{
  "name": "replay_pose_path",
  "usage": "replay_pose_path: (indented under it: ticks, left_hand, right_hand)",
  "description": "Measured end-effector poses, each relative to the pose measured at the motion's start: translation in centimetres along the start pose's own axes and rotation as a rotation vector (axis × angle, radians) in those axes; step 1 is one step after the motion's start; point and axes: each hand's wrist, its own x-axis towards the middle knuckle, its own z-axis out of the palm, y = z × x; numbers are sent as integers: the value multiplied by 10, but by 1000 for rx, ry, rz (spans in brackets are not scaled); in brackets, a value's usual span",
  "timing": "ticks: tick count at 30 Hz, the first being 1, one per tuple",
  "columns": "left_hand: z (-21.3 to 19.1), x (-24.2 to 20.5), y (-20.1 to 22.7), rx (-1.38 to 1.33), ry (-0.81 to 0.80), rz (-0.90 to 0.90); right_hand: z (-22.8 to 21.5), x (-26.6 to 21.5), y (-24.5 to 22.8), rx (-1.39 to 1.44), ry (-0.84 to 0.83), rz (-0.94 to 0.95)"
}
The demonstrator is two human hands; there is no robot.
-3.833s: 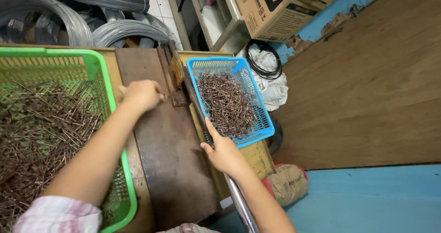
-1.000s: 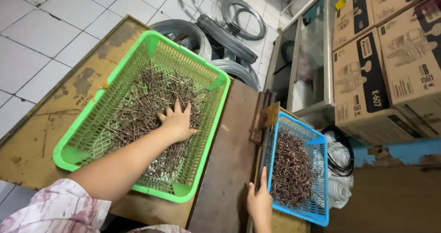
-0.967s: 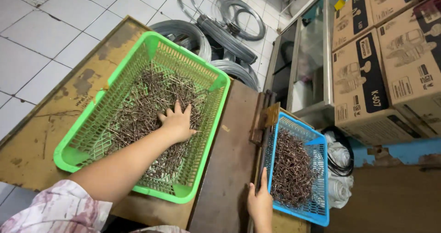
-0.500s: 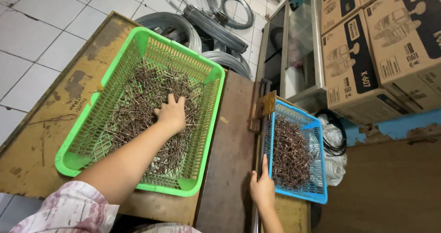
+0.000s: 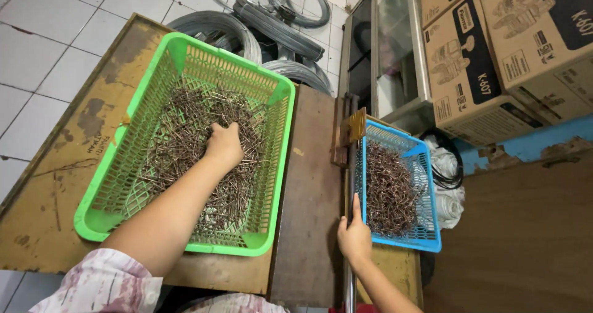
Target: Picking metal wires from a basket, processing them with a manual tool, and sorting them into another basket.
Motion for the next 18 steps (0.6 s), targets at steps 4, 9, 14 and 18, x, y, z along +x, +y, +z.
replay_pose_path:
  ticks: [4,9,14,18]
  left_hand:
    - [-2,2,0,-34,14,7]
    - [3,14,-6,-28,105,33]
    - [-12,6,-7,52,184,138]
    - [-19,5,-12,-22,260,185]
  right_hand:
    - [5,3,5,-8,25,-30]
    - [6,5,8,-3,21,-42]
    - [7,6,8,-17,28,-40]
    - [4,5,6,-5,10,-31]
